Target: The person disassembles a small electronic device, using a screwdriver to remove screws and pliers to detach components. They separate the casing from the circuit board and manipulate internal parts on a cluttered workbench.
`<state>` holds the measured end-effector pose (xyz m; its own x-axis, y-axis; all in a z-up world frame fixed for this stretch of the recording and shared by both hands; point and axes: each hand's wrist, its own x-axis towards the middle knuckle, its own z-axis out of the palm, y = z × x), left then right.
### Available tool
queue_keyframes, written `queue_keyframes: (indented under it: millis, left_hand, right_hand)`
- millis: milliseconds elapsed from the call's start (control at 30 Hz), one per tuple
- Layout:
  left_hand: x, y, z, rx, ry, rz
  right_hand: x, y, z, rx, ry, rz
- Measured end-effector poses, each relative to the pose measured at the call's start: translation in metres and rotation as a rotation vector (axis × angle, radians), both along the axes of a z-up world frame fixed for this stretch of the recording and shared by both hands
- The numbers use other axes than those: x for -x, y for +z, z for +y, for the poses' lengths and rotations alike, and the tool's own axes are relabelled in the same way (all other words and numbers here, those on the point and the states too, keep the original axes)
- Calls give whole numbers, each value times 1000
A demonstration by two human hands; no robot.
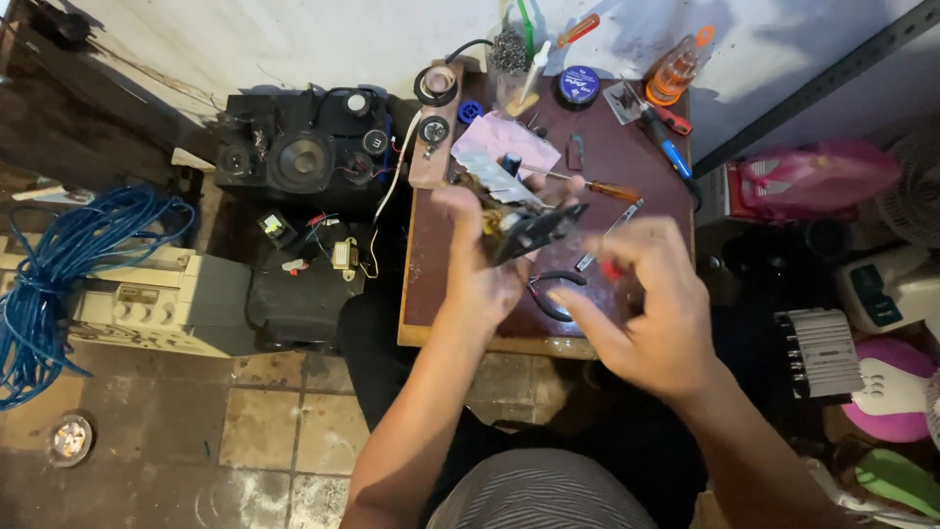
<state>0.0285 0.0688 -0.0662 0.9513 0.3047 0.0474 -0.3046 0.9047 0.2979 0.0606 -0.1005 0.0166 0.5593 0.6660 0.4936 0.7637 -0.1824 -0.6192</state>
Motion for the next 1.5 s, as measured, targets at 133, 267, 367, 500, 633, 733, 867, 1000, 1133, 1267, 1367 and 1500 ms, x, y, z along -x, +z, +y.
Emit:
queue_keyframes:
  millis: [133,267,367,500,633,733,867,1000,1133,1267,1367,1500]
  left_hand:
    - [2,39,-20,-91,55,636]
    - [6,61,-35,68,156,558]
    - [16,74,-44,-44,243,565]
    - [24,17,-44,-636,524,295]
    - [17,29,-40,-682,521,5]
    - [11,25,-32,-763,545,-150]
    - [16,27,-18,-782,438,-231]
    - [18,33,-20,-826,445,-254]
    - [24,42,-19,-861,458,-268]
    - [28,49,-20,-968,562,-244]
    - [30,51,-14,-1031,598,-238]
    - [30,49,-6,-1120,660,-205]
  right_hand:
    - [-21,-23,13,93,-50,-25]
    - [-40,-43,17,-139,-66,89]
    - [-54,-59,9,-242,-48,352]
    - [-55,-82,-2,-479,-11,1002]
    - [-39,-66,3,-516,41,1197]
    - [-36,-77,2,-552,151,1327]
    - [-35,-89,-4,-580,172,1368]
    - [-39,-114,-5,-549,282,1461]
    - [-28,-100,-3,-555,180,1476]
    - [-34,-75,-3,-485,77,1233]
    - [-36,-25,-9,-332,51,820]
    - [-27,12,-24,5,23,366]
